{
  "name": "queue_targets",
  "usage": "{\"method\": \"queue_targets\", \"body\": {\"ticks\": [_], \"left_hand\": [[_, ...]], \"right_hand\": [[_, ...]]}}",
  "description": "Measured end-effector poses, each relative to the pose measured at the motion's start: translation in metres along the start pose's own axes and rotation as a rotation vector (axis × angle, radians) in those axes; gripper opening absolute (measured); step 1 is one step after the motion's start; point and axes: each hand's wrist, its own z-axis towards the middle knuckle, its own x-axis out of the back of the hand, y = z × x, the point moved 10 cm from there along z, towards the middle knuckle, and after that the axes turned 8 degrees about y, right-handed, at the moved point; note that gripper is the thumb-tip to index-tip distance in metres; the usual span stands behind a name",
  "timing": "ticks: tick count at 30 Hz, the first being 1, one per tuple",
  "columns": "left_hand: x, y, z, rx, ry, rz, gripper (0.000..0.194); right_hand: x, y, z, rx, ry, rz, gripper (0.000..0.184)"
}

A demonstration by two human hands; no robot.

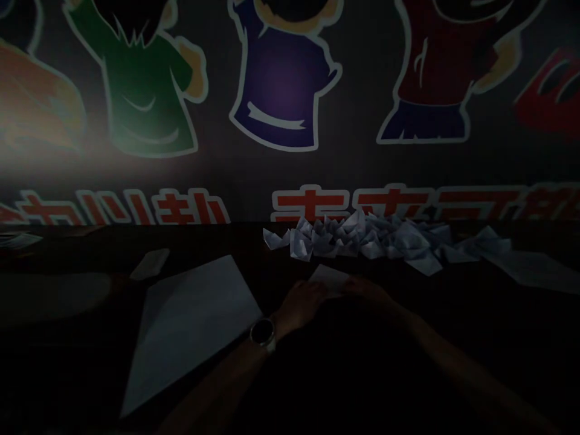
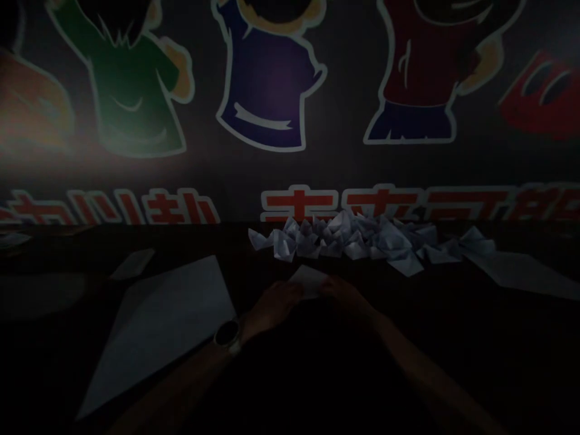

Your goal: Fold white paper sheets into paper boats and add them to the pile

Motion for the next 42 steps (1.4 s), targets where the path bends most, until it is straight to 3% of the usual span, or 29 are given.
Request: {"method": "queue_targets", "body": {"ticks": [6, 14, 19, 22, 25, 30, 42], "left_hand": [[-0.002, -0.005, -0.001, 0.012, -0.012, 0.004, 0.034], [0.004, -0.009, 0.006, 0.074, 0.056, -0.05, 0.023], [-0.003, -0.054, 0.007, 0.421, 0.136, -0.299, 0.022], [-0.007, -0.067, 0.006, 0.528, 0.192, -0.337, 0.02], [-0.006, -0.069, 0.005, 0.543, 0.223, -0.261, 0.016], [-0.005, -0.066, 0.006, 0.482, 0.232, -0.12, 0.014], [-0.002, -0.057, 0.0, 0.435, 0.068, 0.112, 0.019]], "right_hand": [[0.01, 0.018, -0.003, -0.038, 0.04, 0.111, 0.022], [0.005, 0.028, -0.003, -0.077, 0.061, 0.17, 0.022], [0.0, 0.055, -0.005, -0.26, 0.12, 0.192, 0.027], [-0.001, 0.069, -0.007, -0.373, 0.174, 0.136, 0.027], [0.002, 0.07, -0.006, -0.396, 0.229, 0.057, 0.028], [-0.002, 0.069, -0.001, -0.387, 0.164, -0.051, 0.024], [-0.006, 0.072, -0.001, -0.41, 0.082, -0.159, 0.022]]}}
